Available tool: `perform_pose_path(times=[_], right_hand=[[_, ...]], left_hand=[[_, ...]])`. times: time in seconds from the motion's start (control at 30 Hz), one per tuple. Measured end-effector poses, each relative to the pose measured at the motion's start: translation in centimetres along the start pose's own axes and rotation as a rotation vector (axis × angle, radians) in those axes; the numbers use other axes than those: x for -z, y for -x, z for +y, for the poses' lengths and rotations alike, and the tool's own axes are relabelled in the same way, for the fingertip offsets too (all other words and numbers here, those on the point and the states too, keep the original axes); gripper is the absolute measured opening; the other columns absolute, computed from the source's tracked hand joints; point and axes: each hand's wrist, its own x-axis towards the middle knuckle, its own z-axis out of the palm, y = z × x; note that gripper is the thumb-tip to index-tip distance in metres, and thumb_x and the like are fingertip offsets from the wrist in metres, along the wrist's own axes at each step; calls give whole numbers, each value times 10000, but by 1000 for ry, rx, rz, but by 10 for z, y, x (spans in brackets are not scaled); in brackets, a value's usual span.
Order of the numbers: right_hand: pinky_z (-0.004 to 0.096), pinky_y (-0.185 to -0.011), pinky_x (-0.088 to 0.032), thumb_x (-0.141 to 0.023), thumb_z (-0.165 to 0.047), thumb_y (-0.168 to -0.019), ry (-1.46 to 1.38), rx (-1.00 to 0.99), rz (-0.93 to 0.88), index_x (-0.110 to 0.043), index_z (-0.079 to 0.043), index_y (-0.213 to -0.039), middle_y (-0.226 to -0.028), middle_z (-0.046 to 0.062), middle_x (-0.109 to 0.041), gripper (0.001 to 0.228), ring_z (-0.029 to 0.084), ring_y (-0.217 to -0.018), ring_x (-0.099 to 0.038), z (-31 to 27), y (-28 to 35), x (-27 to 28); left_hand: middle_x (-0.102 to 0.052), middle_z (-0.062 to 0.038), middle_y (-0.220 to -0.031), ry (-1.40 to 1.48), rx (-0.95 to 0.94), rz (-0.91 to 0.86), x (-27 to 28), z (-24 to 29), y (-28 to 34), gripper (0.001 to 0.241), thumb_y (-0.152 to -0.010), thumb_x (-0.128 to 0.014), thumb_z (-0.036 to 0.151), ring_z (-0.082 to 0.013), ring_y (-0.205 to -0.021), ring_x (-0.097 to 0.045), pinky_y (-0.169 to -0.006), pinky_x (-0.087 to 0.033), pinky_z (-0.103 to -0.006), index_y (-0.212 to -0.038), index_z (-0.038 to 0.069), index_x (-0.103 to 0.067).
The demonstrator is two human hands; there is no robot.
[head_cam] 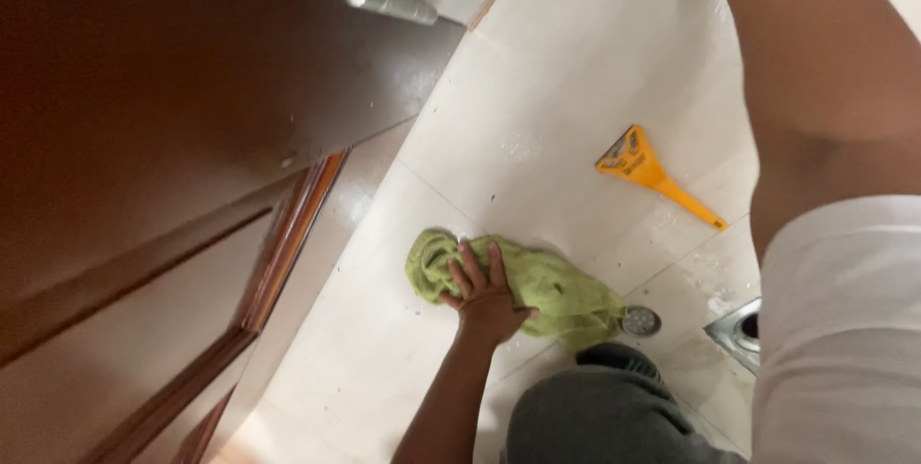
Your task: Cleaning the floor and scrubbing tiles using a cloth, sponge, and scraper.
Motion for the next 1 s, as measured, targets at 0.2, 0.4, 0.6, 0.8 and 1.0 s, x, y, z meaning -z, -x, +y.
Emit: perform_pose_path(times=[0.2, 0.4, 0.6, 0.8, 1.0], right_hand=[[558, -993, -488, -664, -393, -1067, -4, 88, 54, -663, 31, -1263, -1187, 273, -687, 467, 455, -1111, -639, -40, 9, -13], [533, -1189, -102, -621, -465, -997, -62, 455, -92, -276, 15, -1551, -1661, 209, -216, 811, 353, -1534, -157, -127, 58, -96], [499, -1295, -209, -675, -364, -959, -128, 494, 113, -363, 42, -1617, -1684, 226, -330, 834, 367, -1580, -286, -1, 51, -51], [516, -742, -525, -560, -424, -1102, 124, -77, 203, -770, -51, -1106, -1013, 213, -748, 428, 396, -903, -698, 60, 48, -38], [526, -1279, -10, -622, -608, -905, -70, 280, -171, -105, -10, -1629, -1732, 186, -28, 1072, 318, -1613, -4, -137, 102, -82]], left_hand=[[406, -222, -1619, 20, -24, 10, 4, 3, 5, 1344, -803, -773, 611, -503, -1496, 324, -1113, -39, -831, -1619, 235, 226], [408, -240, -1615, -7, -59, 77, 3, 3, 4, 1346, -812, -778, 614, -503, -1491, 324, -1105, -46, -836, -1616, 225, 229], [408, -221, -1611, 17, -40, 83, -1, -3, 7, 1355, -799, -785, 612, -490, -1499, 332, -1105, -37, -833, -1611, 245, 236], [427, -236, -1602, 21, -102, 125, -6, -3, -6, 1375, -795, -797, 618, -507, -1484, 341, -1064, -41, -867, -1610, 246, 247], [421, -223, -1608, -12, -82, 148, -9, -1, -1, 1392, -771, -804, 632, -503, -1502, 315, -1079, -72, -855, -1613, 255, 239]])
